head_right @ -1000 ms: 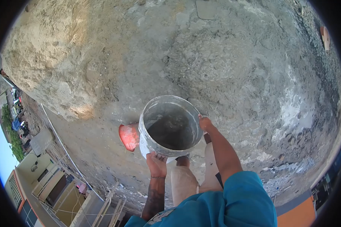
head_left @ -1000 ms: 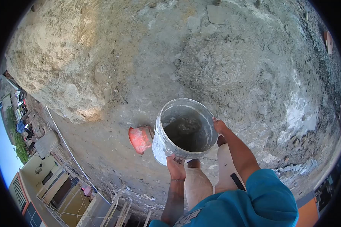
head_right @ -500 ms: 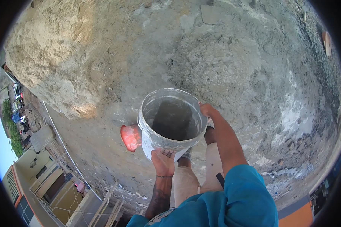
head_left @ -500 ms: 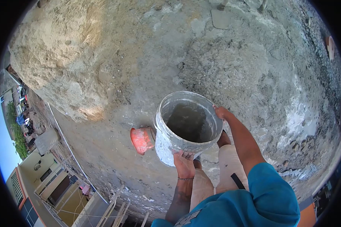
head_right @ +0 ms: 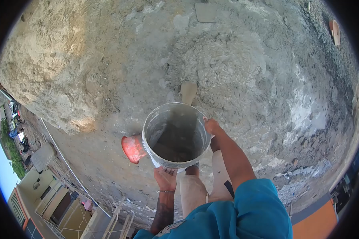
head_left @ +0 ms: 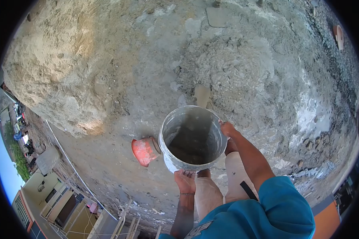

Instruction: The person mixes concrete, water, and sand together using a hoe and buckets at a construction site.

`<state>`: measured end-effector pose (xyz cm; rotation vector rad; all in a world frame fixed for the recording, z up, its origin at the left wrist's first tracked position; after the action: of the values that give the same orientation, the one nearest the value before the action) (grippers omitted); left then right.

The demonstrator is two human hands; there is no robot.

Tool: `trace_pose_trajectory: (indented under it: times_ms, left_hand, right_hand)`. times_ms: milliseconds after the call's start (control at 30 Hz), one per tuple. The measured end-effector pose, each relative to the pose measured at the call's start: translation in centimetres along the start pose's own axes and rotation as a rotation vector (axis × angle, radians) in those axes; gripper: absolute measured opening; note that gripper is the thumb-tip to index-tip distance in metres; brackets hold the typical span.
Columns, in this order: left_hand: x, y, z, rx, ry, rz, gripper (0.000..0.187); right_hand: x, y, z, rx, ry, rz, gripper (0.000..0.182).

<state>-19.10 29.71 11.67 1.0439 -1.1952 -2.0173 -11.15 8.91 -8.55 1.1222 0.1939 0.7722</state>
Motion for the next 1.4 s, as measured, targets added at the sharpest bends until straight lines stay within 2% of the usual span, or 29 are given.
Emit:
trace_pose_trajectory:
  times_ms: [133,267,333,367,433,600,700,833,933,967,1033,1133,1167,1233,1267,1300,1333,1400]
  left_hand:
    - [0.2,0.5,-0.2,-0.028,-0.026,0.005,0.041]
    - [1.3,0.1,-0.8,0.021,-0.078,-0.021,0.055]
    - [1.9,0.7,-2.3,0.082,-0.073,-0.016,0.043]
    - [2.0,1.3,-3.1,0.079,-0.074,-0.020,0.043]
    - [2.4,2.9,-5.0,0.069,-0.019,0.027,0.014]
    - [3.5,3.2,-6.7,0.129,0.010,0.040,0.012]
    - [3.5,2.3,-7.4,0.167,-0.041,0.030,0.023]
    - [3.5,1.2,-7.4,0.139,-0.001,0.043,0.022]
    - [4.4,-0.7,-6.7,0.106,0.049,0.063,0.022]
    - [4.8,-1.2,-6.3,0.098,0.048,0.075,0.023]
    - [4.1,-1.5,-5.0,0.051,0.113,0.074,0.023]
    - [2.4,-2.9,-1.6,-0.042,0.165,0.025,0.024]
    - [2.7,-4.8,0.9,-0.036,0.200,0.004,0.028]
    - [3.3,-8.7,5.7,-0.142,0.236,0.016,0.049]
    - [3.8,-10.7,7.8,-0.197,0.255,0.043,0.059]
    - [3.9,-12.3,9.2,-0.207,0.266,0.013,0.067]
    - [4.2,-14.0,10.2,-0.278,0.353,0.025,0.070]
    - [4.8,-17.1,11.7,-0.268,0.516,0.059,0.070]
  right_hand:
    - [-2.8,-0.3,-1.3,-0.054,-0.009,-0.032,0.067]
    - [-3.7,-0.7,-0.7,0.063,-0.032,-0.049,0.065]
    - [-3.7,-1.4,-0.2,0.194,-0.044,0.012,0.063]
    - [-4.0,-1.9,0.2,0.198,-0.048,0.014,0.063]
    - [-4.3,-1.6,2.3,0.153,-0.149,-0.246,0.065]
    - [-4.6,-2.3,5.4,0.128,-0.159,-0.236,0.067]
    - [-4.1,-2.9,6.7,0.068,-0.138,-0.226,0.068]
    - [-2.8,-3.0,7.7,-0.021,-0.122,-0.250,0.068]
    - [-1.4,-3.2,8.1,-0.028,0.009,-0.219,0.069]
    - [-1.5,-3.8,7.3,-0.006,0.053,-0.183,0.069]
    - [-1.1,-5.0,6.1,-0.053,0.152,0.068,0.068]
    - [0.9,-3.6,3.5,-0.169,0.141,0.142,0.067]
    - [2.0,-2.7,2.0,-0.150,0.166,0.204,0.064]
    - [3.8,-0.6,-1.7,-0.145,-0.051,0.454,0.053]
    - [4.7,0.6,-3.4,-0.111,0.016,0.410,0.051]
    - [4.9,1.0,-5.5,-0.106,0.048,0.337,0.038]
    - [5.2,1.2,-7.4,-0.092,0.040,0.421,0.038]
    - [6.0,1.7,-10.3,-0.018,0.129,0.515,0.045]
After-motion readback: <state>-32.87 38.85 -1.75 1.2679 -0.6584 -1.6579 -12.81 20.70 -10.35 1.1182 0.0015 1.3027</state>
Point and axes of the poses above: each hand's wrist, its own y-axis away from the middle knuckle, its own z-axis out of the back of the hand, x = y × z, the point moved 4 cm from there along -y, towards the middle knuckle, and after that the axes turned 15 degrees about -x, right-handed, at the moved point
